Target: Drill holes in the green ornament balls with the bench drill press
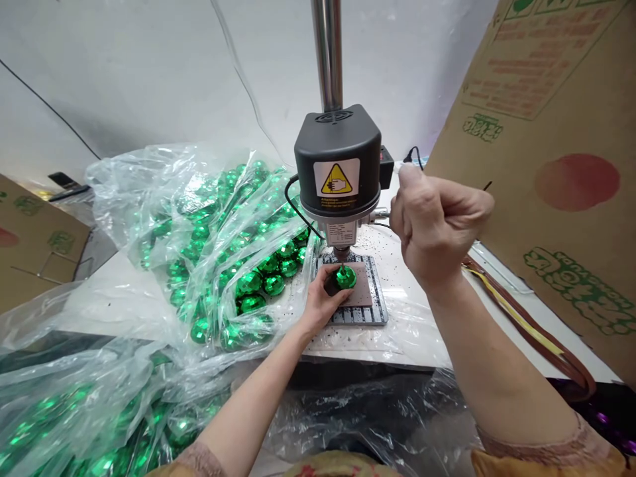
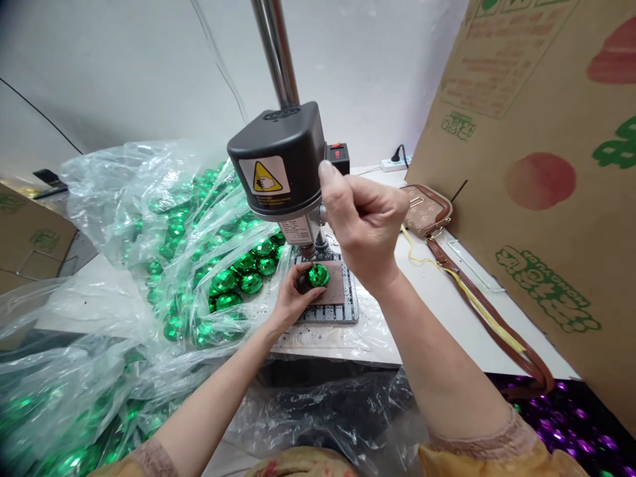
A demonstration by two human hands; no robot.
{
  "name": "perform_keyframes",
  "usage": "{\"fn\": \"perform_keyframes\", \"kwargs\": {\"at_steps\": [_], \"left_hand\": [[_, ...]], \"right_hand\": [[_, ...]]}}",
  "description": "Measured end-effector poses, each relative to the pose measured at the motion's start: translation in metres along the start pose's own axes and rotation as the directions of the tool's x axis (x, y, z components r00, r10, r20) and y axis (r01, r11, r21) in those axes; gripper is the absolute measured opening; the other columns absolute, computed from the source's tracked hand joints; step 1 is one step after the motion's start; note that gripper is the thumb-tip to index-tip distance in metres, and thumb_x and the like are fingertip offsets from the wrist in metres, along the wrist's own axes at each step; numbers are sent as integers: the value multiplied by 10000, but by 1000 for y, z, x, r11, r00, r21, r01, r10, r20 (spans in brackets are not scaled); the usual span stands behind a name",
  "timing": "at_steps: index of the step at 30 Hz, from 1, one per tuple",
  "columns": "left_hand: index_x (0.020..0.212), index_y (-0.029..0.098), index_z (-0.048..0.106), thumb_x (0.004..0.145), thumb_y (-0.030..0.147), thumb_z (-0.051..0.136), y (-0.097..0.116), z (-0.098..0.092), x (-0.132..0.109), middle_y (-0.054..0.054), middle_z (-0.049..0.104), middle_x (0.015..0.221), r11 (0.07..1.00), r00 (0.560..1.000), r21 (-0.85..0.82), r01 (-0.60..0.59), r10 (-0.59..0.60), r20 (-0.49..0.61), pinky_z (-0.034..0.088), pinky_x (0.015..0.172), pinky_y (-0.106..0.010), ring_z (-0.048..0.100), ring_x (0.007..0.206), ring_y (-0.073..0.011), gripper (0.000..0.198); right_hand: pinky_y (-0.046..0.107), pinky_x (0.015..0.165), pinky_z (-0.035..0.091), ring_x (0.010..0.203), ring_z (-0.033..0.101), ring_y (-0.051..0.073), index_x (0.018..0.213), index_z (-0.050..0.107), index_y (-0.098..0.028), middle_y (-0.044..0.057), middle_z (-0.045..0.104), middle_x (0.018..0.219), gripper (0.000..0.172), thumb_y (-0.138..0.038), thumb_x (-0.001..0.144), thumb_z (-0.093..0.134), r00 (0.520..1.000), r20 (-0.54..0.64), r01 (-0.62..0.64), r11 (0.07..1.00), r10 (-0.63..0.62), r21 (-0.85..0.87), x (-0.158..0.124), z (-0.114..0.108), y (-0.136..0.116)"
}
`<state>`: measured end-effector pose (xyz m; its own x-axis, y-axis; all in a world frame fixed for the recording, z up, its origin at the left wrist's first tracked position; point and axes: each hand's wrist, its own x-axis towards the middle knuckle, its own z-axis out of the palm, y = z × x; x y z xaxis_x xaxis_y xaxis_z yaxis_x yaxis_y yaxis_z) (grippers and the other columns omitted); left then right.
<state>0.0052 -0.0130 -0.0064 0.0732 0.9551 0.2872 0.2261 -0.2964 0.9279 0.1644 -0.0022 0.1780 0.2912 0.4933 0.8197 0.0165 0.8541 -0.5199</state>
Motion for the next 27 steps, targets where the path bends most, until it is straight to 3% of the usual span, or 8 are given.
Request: {"fn": "perform_keyframes", "kwargs": {"at_steps": [10, 27], "left_hand": [[1206, 211, 572, 746, 259, 799, 1, 0, -1, -87, 632, 1250, 1000, 1000, -23, -19, 19, 14, 474, 1030, -406, 606, 1172, -250, 515], [1195, 216, 589, 735, 288, 814, 3, 1, -1, -75, 637, 1215, 998, 1000, -59, -7, 8, 3, 465, 1030, -398, 609, 1149, -246, 517]], "right_hand": [[280, 414, 130, 352, 250, 35, 421, 277, -159, -58, 242, 391, 569, -215, 880, 609, 992, -44, 117, 993, -116, 13, -22, -7, 10], [255, 405, 226, 377, 293, 43, 501, 235, -163, -56, 263, 444, 464, -73, 825, 554, 962, 22, 272, 961, -274, 49, -35, -13, 17]]}}
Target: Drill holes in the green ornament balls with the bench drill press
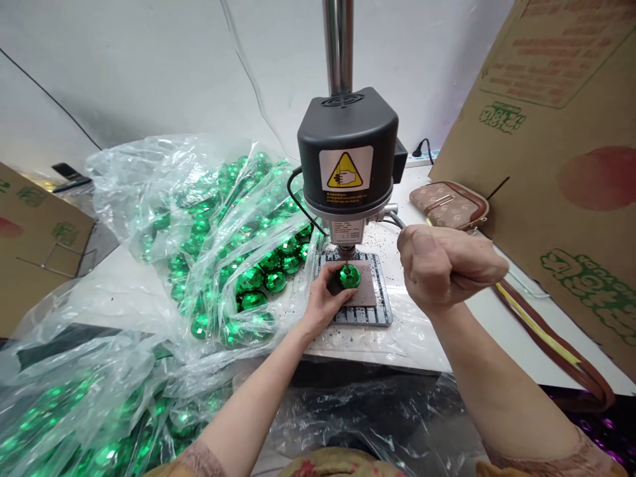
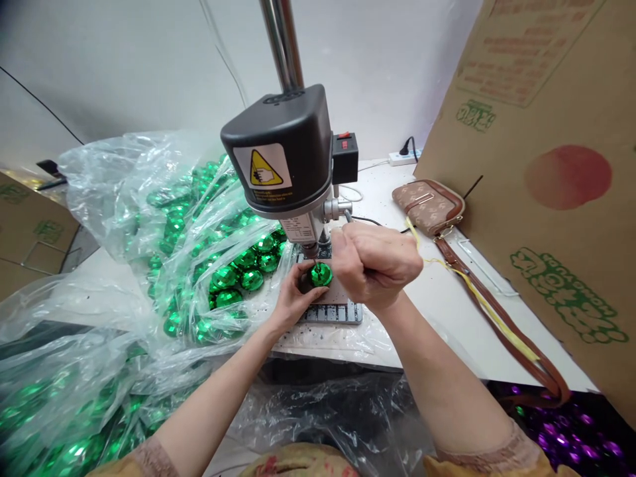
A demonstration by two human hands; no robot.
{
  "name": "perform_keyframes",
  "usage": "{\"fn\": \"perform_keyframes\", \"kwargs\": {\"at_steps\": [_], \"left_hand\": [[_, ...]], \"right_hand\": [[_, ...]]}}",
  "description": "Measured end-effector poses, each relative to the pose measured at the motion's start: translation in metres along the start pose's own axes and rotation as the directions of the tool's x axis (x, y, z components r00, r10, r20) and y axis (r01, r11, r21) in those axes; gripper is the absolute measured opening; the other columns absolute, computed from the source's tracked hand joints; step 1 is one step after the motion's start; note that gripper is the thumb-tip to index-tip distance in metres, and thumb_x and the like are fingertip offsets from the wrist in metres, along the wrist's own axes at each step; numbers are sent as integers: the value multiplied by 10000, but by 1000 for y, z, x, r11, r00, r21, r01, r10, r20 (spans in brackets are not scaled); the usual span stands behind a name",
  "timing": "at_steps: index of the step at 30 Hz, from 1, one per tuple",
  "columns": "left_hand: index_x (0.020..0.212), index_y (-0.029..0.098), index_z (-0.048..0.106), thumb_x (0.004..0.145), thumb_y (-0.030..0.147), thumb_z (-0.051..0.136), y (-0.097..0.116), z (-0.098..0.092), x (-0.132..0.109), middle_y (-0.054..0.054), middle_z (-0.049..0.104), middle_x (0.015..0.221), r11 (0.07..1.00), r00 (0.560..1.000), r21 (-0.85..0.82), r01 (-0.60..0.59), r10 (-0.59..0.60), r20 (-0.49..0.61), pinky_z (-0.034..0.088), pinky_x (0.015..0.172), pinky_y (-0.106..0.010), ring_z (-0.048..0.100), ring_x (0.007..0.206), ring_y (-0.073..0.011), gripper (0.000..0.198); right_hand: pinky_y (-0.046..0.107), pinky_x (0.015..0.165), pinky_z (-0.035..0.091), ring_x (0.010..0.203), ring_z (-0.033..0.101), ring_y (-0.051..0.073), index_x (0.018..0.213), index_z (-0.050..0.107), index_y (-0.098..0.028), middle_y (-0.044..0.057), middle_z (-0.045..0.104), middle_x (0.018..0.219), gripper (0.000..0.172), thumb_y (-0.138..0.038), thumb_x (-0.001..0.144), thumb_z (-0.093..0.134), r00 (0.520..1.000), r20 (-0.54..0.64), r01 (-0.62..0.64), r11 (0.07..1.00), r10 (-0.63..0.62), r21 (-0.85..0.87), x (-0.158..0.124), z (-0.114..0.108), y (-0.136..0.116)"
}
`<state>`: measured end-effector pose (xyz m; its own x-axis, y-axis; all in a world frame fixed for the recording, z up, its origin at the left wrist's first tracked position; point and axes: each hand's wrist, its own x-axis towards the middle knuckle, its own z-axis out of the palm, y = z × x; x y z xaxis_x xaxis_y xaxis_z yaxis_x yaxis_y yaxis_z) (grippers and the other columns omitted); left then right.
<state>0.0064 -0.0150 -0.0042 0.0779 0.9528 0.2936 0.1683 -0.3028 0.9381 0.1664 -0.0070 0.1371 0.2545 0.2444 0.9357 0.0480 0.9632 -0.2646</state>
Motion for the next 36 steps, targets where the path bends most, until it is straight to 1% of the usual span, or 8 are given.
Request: {"fn": "perform_keyframes", "kwargs": {"at_steps": [9, 16, 25, 28, 30, 32, 34, 36], "left_hand": [[1190, 216, 592, 734, 285, 811, 0, 0, 0, -74, 641, 1223, 1000, 1000, 8, -6, 6, -6, 461, 1032, -398, 605, 1161, -248, 510], [1196, 221, 584, 749, 272, 800, 1, 0, -2, -73, 641, 1207, 999, 1000, 26, -31, 31, -5, 465, 1028, -394, 605, 1155, -246, 499], [1154, 220, 577, 763, 253, 771, 11, 6, -8, -74, 649, 1135, 982, 990, 186, -28, 53, -131, 502, 964, -408, 628, 1086, -248, 438], [1163, 231, 563, 766, 254, 760, 20, 7, -38, -94, 642, 1096, 921, 960, 346, -179, 240, -142, 521, 908, -413, 638, 1040, -262, 443], [1209, 241, 553, 764, 269, 766, 21, 5, -69, -123, 644, 1112, 813, 904, 416, -408, 423, 62, 537, 866, -402, 647, 1024, -269, 494], [1200, 247, 583, 791, 300, 747, 19, 1, -101, -136, 660, 1096, 620, 768, 454, -640, 530, 359, 549, 806, -374, 660, 961, -252, 443], [1157, 232, 617, 830, 265, 705, 14, -2, -126, -127, 679, 1057, 411, 622, 467, -783, 531, 576, 550, 757, -348, 659, 907, -228, 340], [1138, 187, 622, 877, 322, 671, 10, -6, -137, -135, 682, 1045, 319, 550, 449, -835, 529, 646, 553, 746, -342, 650, 910, -225, 298]], "right_hand": [[288, 381, 186, 342, 215, 56, 489, 176, -185, -51, 200, 414, 535, -163, 798, 613, 997, -21, 76, 995, -77, -59, -10, -3, 15], [267, 409, 205, 363, 263, 45, 518, 243, -186, -65, 264, 449, 423, -35, 743, 567, 984, 85, 151, 988, -154, 45, -16, -10, 14], [279, 373, 188, 335, 275, 46, 428, 368, -179, -58, 303, 366, 499, -157, 853, 629, 964, -52, -255, 963, 260, 91, 43, 14, -6], [276, 376, 240, 337, 296, 50, 432, 376, -189, -54, 309, 365, 510, -189, 859, 654, 957, 7, -289, 954, 289, 82, 57, 16, -4], [267, 377, 251, 345, 301, 46, 444, 354, -193, -54, 304, 378, 525, -230, 877, 649, 960, 19, -280, 959, 279, 51, 58, 14, -3], [249, 385, 252, 353, 299, 34, 457, 342, -190, -57, 303, 392, 527, -250, 895, 630, 962, 18, -272, 962, 272, 18, 56, 14, -4], [226, 406, 253, 364, 303, 21, 466, 342, -181, -61, 296, 408, 513, -215, 917, 582, 954, 16, -299, 954, 299, 21, 55, 14, -6], [218, 423, 245, 373, 307, 16, 465, 354, -172, -64, 295, 412, 495, -165, 923, 543, 944, 3, -330, 942, 331, 62, 54, 16, -8]]}}
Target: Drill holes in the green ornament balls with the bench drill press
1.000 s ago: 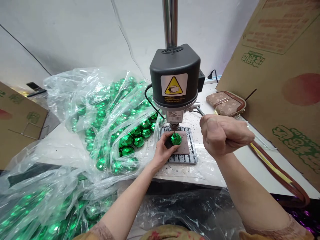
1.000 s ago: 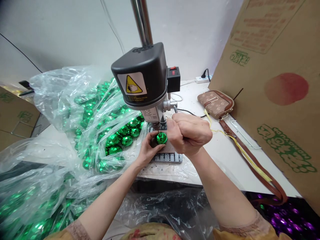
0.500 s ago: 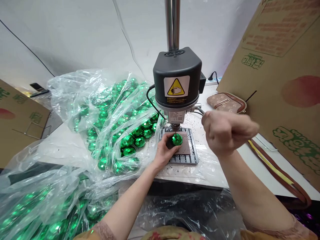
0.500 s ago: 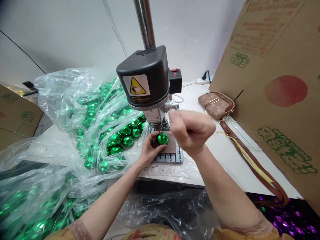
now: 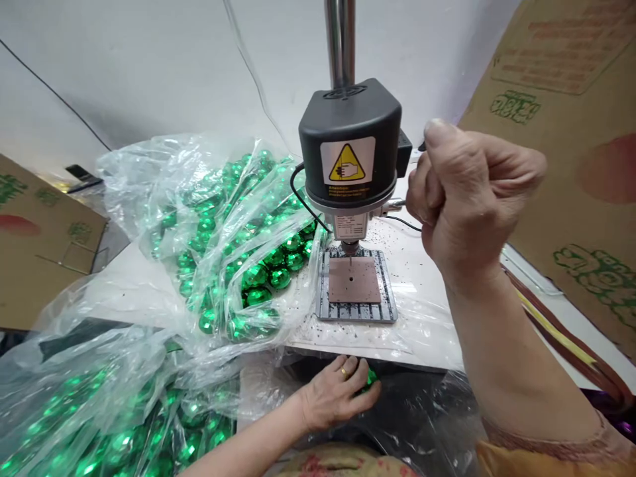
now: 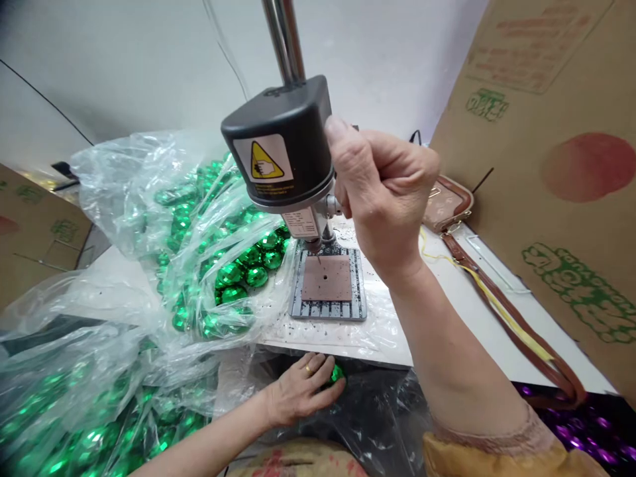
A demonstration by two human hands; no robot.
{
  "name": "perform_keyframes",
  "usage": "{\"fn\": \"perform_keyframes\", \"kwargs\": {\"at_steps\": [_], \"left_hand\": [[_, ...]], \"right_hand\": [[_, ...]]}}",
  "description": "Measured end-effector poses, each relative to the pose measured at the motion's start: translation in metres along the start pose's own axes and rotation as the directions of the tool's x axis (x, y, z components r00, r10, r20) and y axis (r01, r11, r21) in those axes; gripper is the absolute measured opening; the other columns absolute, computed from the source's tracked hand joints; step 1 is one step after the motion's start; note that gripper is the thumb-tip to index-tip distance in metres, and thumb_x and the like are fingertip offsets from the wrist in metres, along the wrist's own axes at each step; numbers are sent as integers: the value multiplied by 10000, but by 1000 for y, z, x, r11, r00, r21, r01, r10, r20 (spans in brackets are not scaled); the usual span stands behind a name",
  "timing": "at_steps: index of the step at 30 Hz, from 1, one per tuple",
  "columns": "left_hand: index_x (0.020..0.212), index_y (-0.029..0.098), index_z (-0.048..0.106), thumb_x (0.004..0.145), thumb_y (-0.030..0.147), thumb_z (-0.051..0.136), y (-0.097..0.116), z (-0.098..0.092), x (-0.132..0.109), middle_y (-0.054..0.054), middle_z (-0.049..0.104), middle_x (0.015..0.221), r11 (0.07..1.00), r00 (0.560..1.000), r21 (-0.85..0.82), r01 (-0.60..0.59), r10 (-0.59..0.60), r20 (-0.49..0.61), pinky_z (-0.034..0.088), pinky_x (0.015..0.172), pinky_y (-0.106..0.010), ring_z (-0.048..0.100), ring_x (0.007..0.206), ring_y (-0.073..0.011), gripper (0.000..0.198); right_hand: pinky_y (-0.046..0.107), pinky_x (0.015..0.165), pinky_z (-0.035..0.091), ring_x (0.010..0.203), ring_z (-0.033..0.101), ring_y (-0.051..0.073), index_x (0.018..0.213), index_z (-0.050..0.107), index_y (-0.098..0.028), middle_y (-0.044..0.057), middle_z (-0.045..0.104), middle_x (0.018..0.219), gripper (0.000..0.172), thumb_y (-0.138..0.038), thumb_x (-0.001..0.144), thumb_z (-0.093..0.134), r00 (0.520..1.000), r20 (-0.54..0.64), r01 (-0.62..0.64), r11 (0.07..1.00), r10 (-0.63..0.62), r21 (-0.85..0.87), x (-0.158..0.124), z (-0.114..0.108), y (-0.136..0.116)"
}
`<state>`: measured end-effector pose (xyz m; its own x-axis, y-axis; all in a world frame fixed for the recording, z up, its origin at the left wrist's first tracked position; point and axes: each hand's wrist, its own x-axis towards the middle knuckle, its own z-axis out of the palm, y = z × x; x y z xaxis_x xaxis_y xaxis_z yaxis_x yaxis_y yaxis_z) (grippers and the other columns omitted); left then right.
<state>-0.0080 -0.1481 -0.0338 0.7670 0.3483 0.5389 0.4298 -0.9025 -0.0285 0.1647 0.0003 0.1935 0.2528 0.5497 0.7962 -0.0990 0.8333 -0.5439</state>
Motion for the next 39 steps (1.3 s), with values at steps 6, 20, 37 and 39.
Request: {"fn": "perform_keyframes", "kwargs": {"at_steps": [6, 20, 37, 39], "left_hand": [[1147, 165, 596, 937, 148, 540, -62, -22, 15, -125, 650, 1039, 919, 897, 92, 384, -348, -272, 539, 824, -335, 618, 945, -207, 219], [1284, 242, 595, 912, 249, 559, -180, -50, 35, -132, 532, 1134, 445, 413, 431, 785, -894, 172, 478, 830, -408, 627, 914, -287, 374], [1108, 249, 575, 792, 305, 710, -140, -71, 54, -15, 587, 957, 304, 347, -692, 655, -934, -83, 506, 835, -315, 606, 891, -175, 349], [1162, 257, 541, 827, 381, 684, -125, -68, 65, -15, 623, 969, 31, 290, -916, 400, -952, 94, 532, 828, -330, 625, 877, -167, 385]], "right_hand": [[233, 420, 190, 368, 306, 21, 437, 392, -167, -65, 311, 396, 486, -135, 890, 566, 999, -43, 6, 999, -5, 34, 0, 2, 0], [251, 408, 193, 360, 297, 28, 426, 408, -167, -61, 320, 380, 480, -154, 870, 588, 998, -64, 15, 998, -11, 53, 0, 3, 1], [291, 393, 226, 339, 290, 58, 421, 397, -190, -52, 344, 368, 520, -293, 855, 664, 1000, -11, 6, 997, -5, 73, 0, -2, 2], [296, 390, 222, 339, 289, 62, 422, 390, -195, -52, 335, 368, 533, -325, 860, 663, 1000, -14, -1, 999, 2, 47, 0, -1, 2]]}}
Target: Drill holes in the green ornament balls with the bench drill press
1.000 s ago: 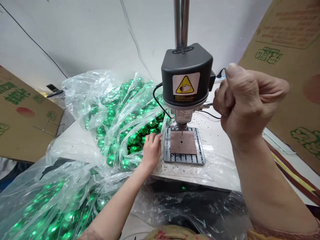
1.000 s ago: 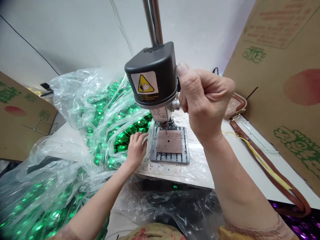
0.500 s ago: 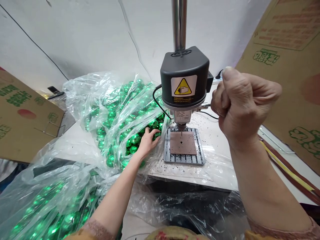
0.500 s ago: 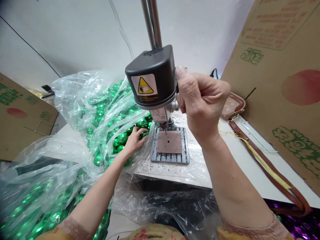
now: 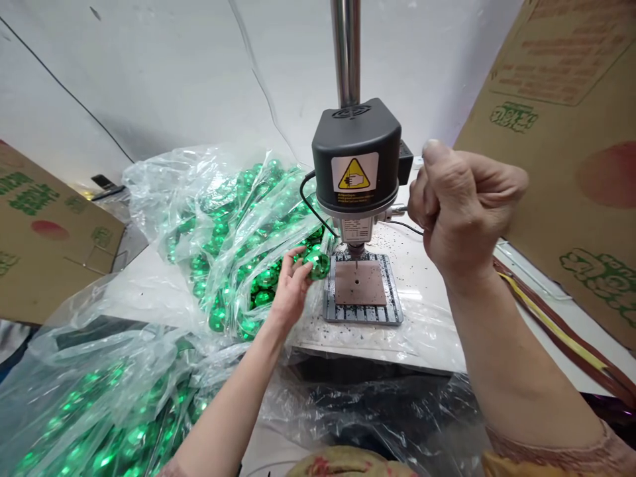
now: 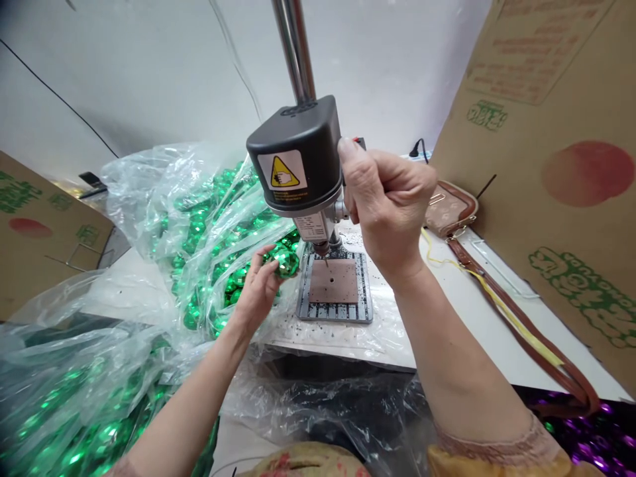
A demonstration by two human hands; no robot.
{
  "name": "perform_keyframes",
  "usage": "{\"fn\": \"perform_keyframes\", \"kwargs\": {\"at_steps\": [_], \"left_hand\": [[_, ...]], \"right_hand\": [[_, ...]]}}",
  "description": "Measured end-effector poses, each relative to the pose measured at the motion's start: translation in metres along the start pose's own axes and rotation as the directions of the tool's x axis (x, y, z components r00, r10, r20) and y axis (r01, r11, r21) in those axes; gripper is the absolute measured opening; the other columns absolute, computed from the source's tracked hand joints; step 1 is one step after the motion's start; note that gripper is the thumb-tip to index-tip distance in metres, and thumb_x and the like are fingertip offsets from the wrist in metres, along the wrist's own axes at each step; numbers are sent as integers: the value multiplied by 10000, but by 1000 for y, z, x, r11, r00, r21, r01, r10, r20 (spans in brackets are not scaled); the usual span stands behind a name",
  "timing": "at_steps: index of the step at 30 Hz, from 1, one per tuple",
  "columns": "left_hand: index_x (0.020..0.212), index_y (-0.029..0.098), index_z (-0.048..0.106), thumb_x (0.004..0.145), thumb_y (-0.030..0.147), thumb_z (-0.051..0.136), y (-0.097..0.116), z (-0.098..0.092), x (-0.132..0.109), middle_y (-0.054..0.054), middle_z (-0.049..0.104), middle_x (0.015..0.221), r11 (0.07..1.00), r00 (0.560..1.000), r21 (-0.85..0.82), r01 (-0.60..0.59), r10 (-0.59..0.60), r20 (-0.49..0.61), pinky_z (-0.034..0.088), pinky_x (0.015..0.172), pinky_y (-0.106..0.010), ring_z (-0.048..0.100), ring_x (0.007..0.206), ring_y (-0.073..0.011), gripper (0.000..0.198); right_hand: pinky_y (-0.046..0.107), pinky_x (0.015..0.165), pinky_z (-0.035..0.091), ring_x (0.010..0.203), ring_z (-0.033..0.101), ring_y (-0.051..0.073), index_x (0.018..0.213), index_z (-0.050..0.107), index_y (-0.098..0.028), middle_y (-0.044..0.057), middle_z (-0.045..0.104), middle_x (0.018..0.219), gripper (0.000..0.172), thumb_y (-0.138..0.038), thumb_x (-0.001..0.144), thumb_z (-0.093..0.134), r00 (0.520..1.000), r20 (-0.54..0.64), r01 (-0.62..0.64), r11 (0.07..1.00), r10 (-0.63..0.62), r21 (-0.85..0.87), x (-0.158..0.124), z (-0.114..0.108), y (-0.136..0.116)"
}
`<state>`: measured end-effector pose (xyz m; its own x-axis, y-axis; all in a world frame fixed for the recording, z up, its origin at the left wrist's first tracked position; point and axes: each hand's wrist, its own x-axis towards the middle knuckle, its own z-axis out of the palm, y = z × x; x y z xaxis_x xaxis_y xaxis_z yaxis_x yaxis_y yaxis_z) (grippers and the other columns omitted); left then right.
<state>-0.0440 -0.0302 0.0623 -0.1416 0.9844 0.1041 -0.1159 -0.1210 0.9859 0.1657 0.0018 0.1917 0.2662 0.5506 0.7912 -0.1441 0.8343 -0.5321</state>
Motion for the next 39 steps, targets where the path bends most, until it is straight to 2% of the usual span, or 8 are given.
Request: {"fn": "perform_keyframes", "kwargs": {"at_steps": [2, 5, 10, 19, 25, 31, 36, 39], "left_hand": [[1173, 243, 551, 830, 431, 689, -3, 14, -9, -37, 649, 1047, 949, 984, -263, 172, -151, 98, 549, 855, -361, 643, 920, -174, 415], [1145, 230, 586, 816, 453, 727, -18, 27, -14, -38, 668, 1066, 912, 972, -338, 232, -207, 107, 551, 868, -339, 654, 928, -158, 422], [1163, 217, 592, 731, 440, 814, -51, 28, -6, -50, 688, 1060, 996, 998, -64, 65, -65, 4, 534, 890, -304, 664, 957, -164, 535], [1241, 186, 549, 698, 417, 831, -83, 34, 12, -115, 657, 1204, 992, 991, 83, -99, 91, 99, 526, 990, -401, 658, 1091, -235, 654], [1250, 202, 518, 740, 346, 800, -86, 37, 12, -110, 640, 1222, 971, 970, 164, -173, 139, 198, 511, 1018, -421, 642, 1128, -244, 600], [1226, 209, 532, 760, 285, 767, -78, 37, 5, -89, 647, 1190, 897, 968, 375, -233, 176, 178, 523, 985, -404, 638, 1117, -246, 527], [1264, 216, 514, 775, 263, 743, -79, 41, 2, -94, 620, 1254, 905, 969, 360, -226, 171, 179, 499, 1029, -412, 617, 1153, -240, 541], [1267, 207, 526, 789, 310, 749, -80, 43, 1, -101, 627, 1248, 923, 974, 329, -202, 152, 170, 503, 1019, -408, 626, 1137, -242, 537]], "right_hand": [[304, 392, 223, 341, 286, 67, 424, 388, -200, -50, 333, 370, 535, -336, 862, 664, 1000, -6, -3, 1000, 3, -11, -1, 0, 0], [318, 414, 243, 352, 292, 81, 434, 389, -211, -43, 342, 378, 536, -376, 868, 658, 1000, -8, -2, 999, 1, -38, -2, -1, 1], [342, 427, 268, 375, 303, 112, 441, 374, -233, -21, 341, 385, 574, -550, 852, 620, 1000, 0, -24, 993, 25, -119, -2, -3, 4], [341, 401, 256, 372, 325, 115, 469, 334, -226, -16, 348, 379, 603, -627, 879, 522, 999, 40, 18, 980, -10, -198, -1, -4, 5], [320, 387, 248, 353, 293, 83, 447, 339, -212, -38, 329, 377, 596, -531, 870, 612, 1000, 21, 1, 997, 1, -80, 0, -1, 1], [289, 402, 256, 368, 267, 60, 457, 313, -199, -43, 297, 392, 624, -587, 886, 549, 1000, 22, 5, 994, -3, -106, -1, 0, 1], [254, 421, 266, 397, 278, 45, 477, 297, -193, -45, 294, 414, 614, -563, 892, 557, 999, 36, -25, 985, 31, -173, 6, 1, 6], [248, 384, 228, 365, 268, 36, 446, 325, -199, -56, 297, 384, 625, -584, 839, 620, 997, 41, -59, 994, 63, -93, 16, 3, 8]]}}
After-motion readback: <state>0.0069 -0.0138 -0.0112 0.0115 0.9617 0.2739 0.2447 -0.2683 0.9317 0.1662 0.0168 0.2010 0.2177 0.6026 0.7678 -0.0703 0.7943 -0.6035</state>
